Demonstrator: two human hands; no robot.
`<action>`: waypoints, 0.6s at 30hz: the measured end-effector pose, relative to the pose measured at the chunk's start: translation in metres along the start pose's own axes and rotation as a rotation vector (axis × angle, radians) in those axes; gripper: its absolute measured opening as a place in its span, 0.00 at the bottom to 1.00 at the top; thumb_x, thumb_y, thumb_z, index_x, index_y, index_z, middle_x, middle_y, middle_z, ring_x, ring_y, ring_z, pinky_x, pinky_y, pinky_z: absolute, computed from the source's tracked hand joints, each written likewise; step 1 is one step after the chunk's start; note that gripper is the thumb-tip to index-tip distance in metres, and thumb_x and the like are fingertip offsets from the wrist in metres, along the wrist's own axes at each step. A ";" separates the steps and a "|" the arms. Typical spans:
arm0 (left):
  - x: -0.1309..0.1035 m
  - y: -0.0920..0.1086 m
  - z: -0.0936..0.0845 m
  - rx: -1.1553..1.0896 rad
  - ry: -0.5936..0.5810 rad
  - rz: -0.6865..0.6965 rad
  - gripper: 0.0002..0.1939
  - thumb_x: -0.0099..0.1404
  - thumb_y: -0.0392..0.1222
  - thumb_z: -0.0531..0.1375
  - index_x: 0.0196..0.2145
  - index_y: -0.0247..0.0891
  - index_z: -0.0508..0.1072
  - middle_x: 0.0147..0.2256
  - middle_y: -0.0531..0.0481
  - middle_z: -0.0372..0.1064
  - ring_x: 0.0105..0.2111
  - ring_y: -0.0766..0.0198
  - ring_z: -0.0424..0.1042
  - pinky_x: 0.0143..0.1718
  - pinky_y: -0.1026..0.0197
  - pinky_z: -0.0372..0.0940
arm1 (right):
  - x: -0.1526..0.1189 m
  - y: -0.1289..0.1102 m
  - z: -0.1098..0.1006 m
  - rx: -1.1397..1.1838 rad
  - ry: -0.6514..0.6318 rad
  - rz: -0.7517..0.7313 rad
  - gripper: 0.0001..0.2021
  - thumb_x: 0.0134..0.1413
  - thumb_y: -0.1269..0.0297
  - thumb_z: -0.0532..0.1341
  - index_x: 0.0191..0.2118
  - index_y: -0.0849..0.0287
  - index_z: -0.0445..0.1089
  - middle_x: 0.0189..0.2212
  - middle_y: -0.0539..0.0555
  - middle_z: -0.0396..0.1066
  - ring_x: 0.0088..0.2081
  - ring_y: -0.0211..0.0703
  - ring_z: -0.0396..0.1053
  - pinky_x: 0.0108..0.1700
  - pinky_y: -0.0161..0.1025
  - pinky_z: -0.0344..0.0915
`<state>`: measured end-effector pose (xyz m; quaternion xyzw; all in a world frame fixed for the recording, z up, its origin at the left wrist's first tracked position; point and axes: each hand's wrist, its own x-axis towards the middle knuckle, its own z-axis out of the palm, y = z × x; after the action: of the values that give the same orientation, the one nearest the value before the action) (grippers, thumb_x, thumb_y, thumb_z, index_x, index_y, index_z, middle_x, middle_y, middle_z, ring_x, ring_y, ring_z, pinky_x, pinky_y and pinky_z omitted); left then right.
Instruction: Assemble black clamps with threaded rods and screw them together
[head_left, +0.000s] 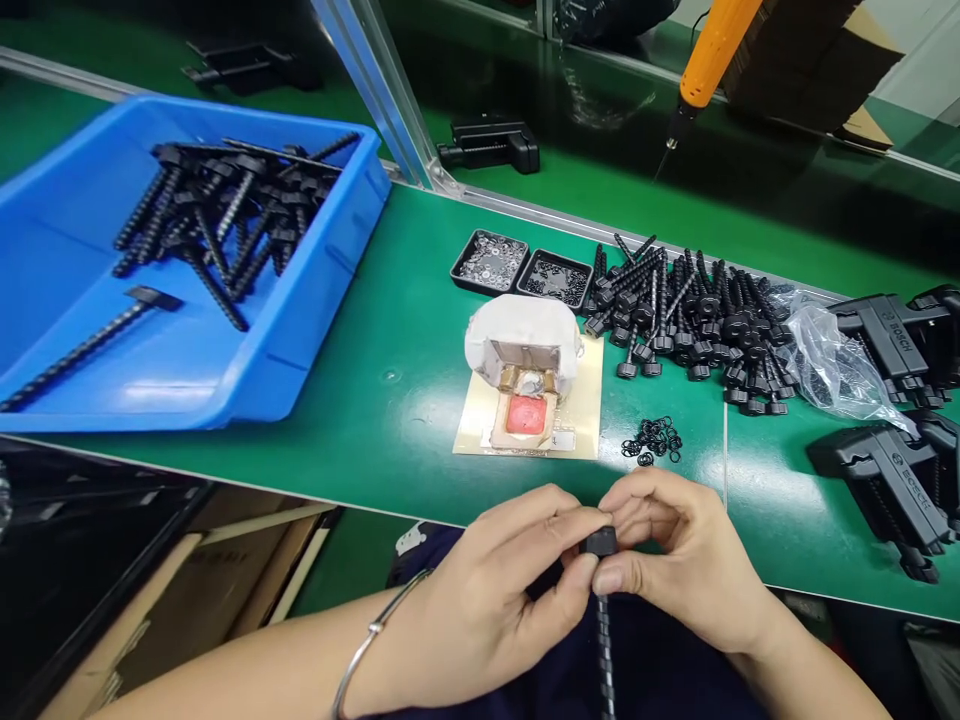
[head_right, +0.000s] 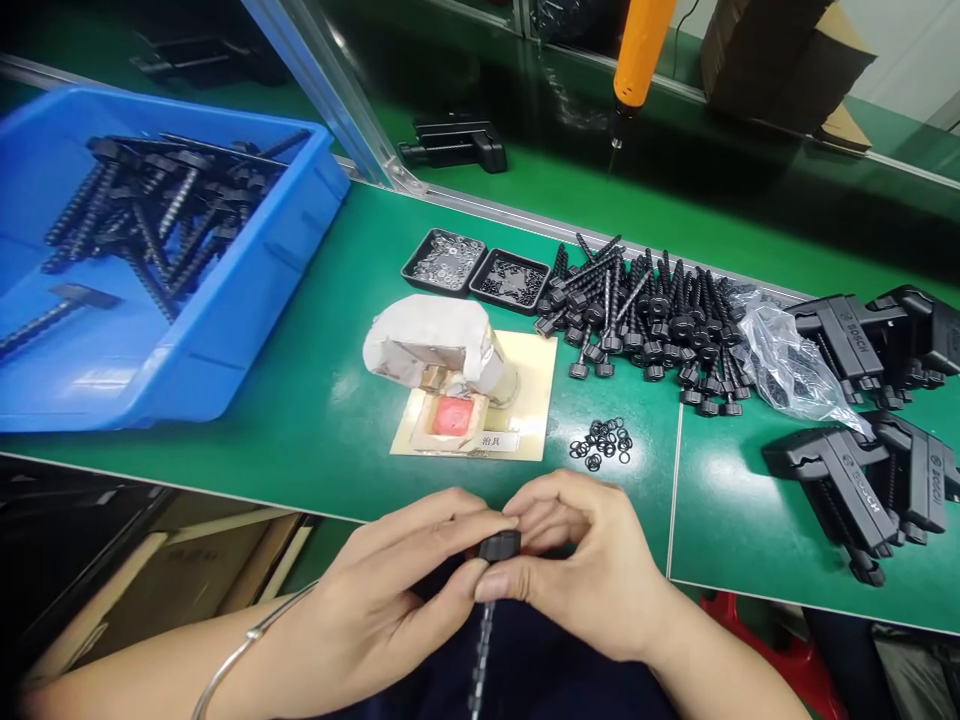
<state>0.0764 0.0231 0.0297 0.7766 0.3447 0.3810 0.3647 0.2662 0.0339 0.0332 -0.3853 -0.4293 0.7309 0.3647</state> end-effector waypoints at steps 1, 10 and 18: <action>-0.001 -0.001 0.000 0.007 -0.022 0.014 0.12 0.70 0.28 0.54 0.50 0.30 0.69 0.34 0.47 0.67 0.32 0.65 0.67 0.33 0.67 0.67 | -0.001 0.000 0.000 -0.031 0.007 -0.016 0.17 0.39 0.69 0.78 0.36 0.55 0.75 0.27 0.44 0.75 0.28 0.30 0.74 0.33 0.20 0.71; -0.008 -0.010 -0.010 0.014 -0.124 0.090 0.15 0.72 0.28 0.52 0.55 0.31 0.66 0.37 0.42 0.70 0.35 0.61 0.70 0.39 0.64 0.71 | -0.014 0.008 -0.016 -0.560 -0.085 -0.510 0.15 0.61 0.74 0.63 0.52 0.53 0.71 0.35 0.51 0.71 0.34 0.35 0.71 0.37 0.30 0.72; -0.012 -0.018 0.001 -0.045 -0.104 0.111 0.17 0.74 0.42 0.53 0.48 0.23 0.72 0.32 0.39 0.75 0.31 0.60 0.75 0.36 0.66 0.72 | -0.009 0.053 -0.034 -0.992 -0.159 -0.745 0.16 0.64 0.72 0.57 0.54 0.51 0.72 0.31 0.52 0.74 0.30 0.39 0.75 0.29 0.27 0.73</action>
<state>0.0674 0.0216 0.0102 0.8048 0.2730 0.3673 0.3780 0.2889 0.0186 -0.0236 -0.2779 -0.8489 0.2946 0.3396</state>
